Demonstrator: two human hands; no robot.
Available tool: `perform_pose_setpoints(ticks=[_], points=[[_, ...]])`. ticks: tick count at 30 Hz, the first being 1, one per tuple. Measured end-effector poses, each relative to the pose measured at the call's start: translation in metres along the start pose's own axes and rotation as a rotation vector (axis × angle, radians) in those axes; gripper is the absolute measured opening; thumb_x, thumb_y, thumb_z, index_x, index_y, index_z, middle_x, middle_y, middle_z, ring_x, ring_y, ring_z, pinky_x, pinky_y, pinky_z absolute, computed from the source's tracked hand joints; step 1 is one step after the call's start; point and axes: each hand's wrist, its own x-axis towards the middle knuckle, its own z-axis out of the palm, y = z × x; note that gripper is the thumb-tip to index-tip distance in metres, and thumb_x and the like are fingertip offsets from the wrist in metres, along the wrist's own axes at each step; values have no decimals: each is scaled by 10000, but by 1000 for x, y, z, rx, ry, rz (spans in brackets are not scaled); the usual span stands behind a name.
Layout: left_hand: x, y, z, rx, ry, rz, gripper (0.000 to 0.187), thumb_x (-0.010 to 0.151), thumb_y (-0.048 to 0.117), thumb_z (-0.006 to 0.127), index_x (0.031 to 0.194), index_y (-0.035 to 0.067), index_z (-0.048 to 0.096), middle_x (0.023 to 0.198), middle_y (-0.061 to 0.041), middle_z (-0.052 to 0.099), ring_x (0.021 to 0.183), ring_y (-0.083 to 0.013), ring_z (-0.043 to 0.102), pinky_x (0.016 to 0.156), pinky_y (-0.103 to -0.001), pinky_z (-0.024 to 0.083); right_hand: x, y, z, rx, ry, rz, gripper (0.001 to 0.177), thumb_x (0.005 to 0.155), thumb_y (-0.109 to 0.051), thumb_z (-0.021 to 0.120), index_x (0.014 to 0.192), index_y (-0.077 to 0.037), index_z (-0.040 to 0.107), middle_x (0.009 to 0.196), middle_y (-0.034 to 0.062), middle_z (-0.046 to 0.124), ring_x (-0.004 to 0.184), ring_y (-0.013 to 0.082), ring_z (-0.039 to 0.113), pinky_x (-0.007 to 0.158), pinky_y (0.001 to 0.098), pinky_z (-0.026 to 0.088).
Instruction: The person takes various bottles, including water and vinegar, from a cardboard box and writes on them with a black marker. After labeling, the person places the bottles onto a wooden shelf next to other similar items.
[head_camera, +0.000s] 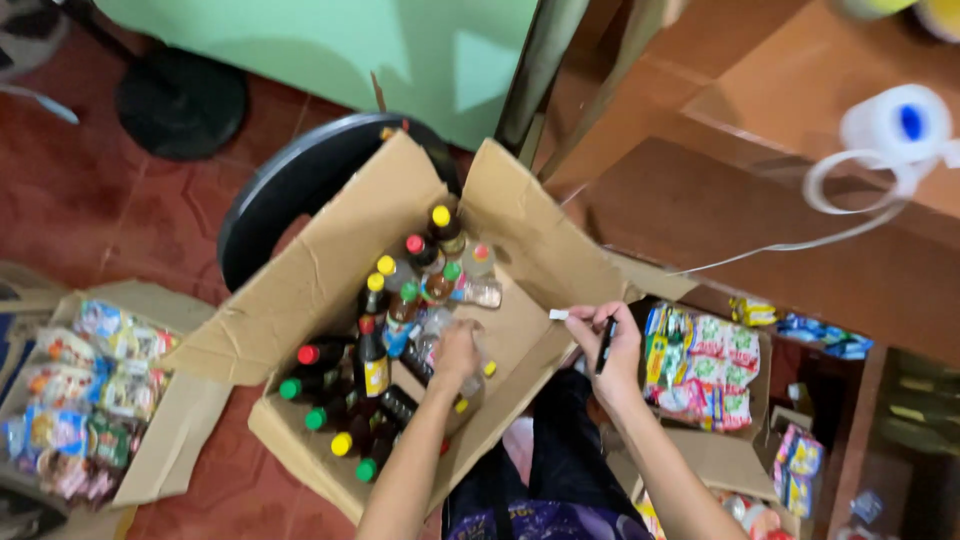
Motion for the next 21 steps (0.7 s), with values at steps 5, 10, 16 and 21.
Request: perform_pose_setpoints(ticks=[5, 10, 16, 21], points=[[-13, -12, 4, -108, 370, -633, 587, 830, 195, 800, 1320, 21, 527, 1326, -223, 559, 1190, -406, 574, 1019, -502, 473, -2, 31, -4, -32, -73, -69, 297, 906, 76, 701, 944, -86, 456, 1054, 140, 718, 938, 158, 622, 850, 280, 483], [-24, -22, 44, -281, 383, -977, 1080, 623, 386, 996, 1385, 24, 321, 1330, -295, 432, 1260, -464, 459, 1071, -542, 375, -4, 48, 9, -12, -129, -31, 292, 890, 77, 688, 942, -97, 458, 1033, 130, 718, 958, 150, 649, 894, 281, 507], [-22, -54, 75, -354, 282, -967, 1132, 634, 299, 967, 1472, 20, 259, 1330, -341, 443, 1242, -495, 487, 1062, -522, 431, -3, 60, 16, 34, -146, 31, 298, 883, 98, 691, 950, -87, 467, 1042, 135, 706, 942, 158, 636, 870, 293, 505], [-28, -82, 84, -477, 318, -498, 964, 591, 271, 945, 1395, 8, 484, 1227, -214, 693, 1109, -357, 682, 1017, -413, 530, -7, 56, 20, 34, -156, 44, 295, 885, 61, 704, 949, -91, 460, 1036, 141, 700, 898, 165, 627, 858, 303, 515]])
